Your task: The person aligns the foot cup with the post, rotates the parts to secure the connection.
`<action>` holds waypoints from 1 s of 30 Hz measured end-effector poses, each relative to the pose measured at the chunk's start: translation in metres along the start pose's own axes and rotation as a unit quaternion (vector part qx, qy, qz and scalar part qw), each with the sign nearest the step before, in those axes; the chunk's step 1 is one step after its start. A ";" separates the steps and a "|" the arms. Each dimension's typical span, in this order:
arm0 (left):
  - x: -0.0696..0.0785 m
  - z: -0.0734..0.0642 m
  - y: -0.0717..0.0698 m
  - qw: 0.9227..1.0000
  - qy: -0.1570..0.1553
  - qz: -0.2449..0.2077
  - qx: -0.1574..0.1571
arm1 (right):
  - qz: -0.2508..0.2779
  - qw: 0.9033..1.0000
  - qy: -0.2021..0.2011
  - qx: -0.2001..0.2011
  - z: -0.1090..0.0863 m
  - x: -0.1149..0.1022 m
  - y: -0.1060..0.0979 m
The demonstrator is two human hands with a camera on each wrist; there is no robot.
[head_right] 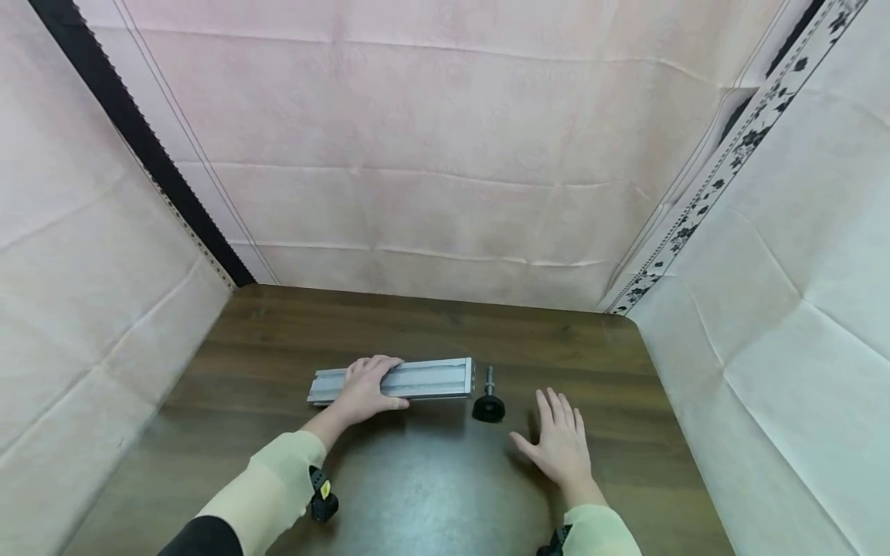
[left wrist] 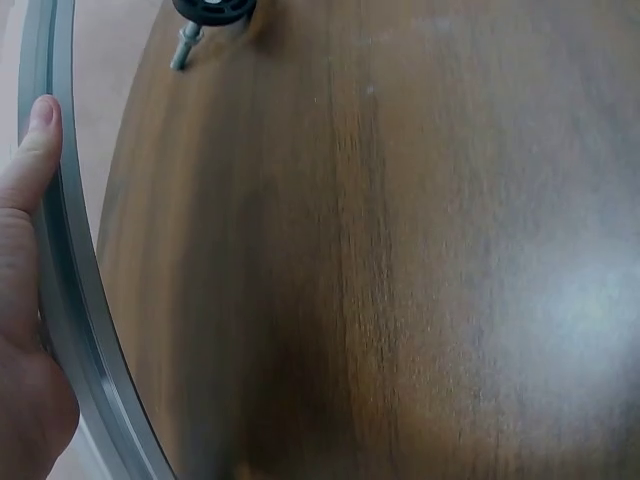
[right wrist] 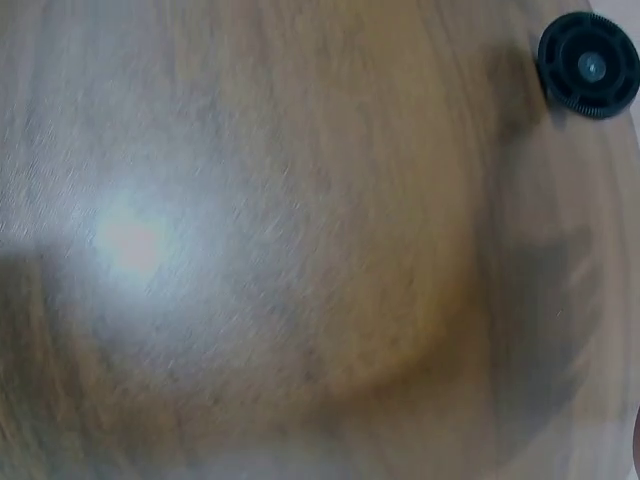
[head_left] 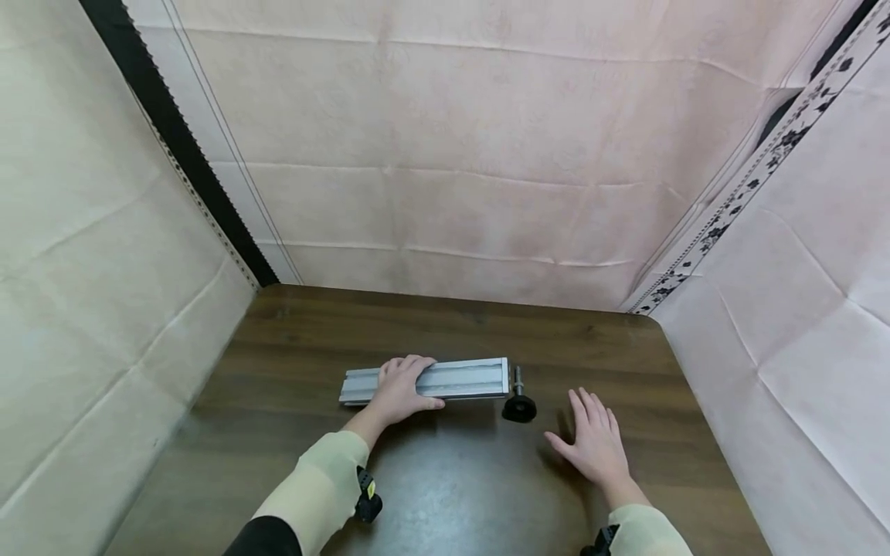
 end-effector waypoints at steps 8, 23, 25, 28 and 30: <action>0.008 -0.004 0.001 1.000 0.000 -0.007 0.005 | 0.018 0.999 -0.023 0.017 0.013 -0.016 -0.005; 0.026 -0.009 0.000 0.993 -0.020 -0.103 0.046 | 0.078 0.995 -0.047 0.029 0.034 -0.056 -0.024; 0.028 -0.008 0.000 0.991 -0.022 -0.117 0.054 | 0.101 0.993 -0.047 0.033 0.036 -0.063 -0.028; 0.031 -0.008 -0.002 0.988 -0.029 -0.137 0.064 | 0.131 0.989 -0.047 0.040 0.040 -0.071 -0.033; 0.034 -0.008 -0.003 0.986 -0.034 -0.145 0.067 | 0.151 0.986 -0.046 0.047 0.042 -0.077 -0.036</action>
Point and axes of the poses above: each hand's wrist, its own z-axis towards the middle knuckle, its own y-axis out of the palm, x = y × z, the point moved 4 cm from there along z, towards the middle knuckle, and after that the axes turned 5 degrees about x, right-handed, at the moved point
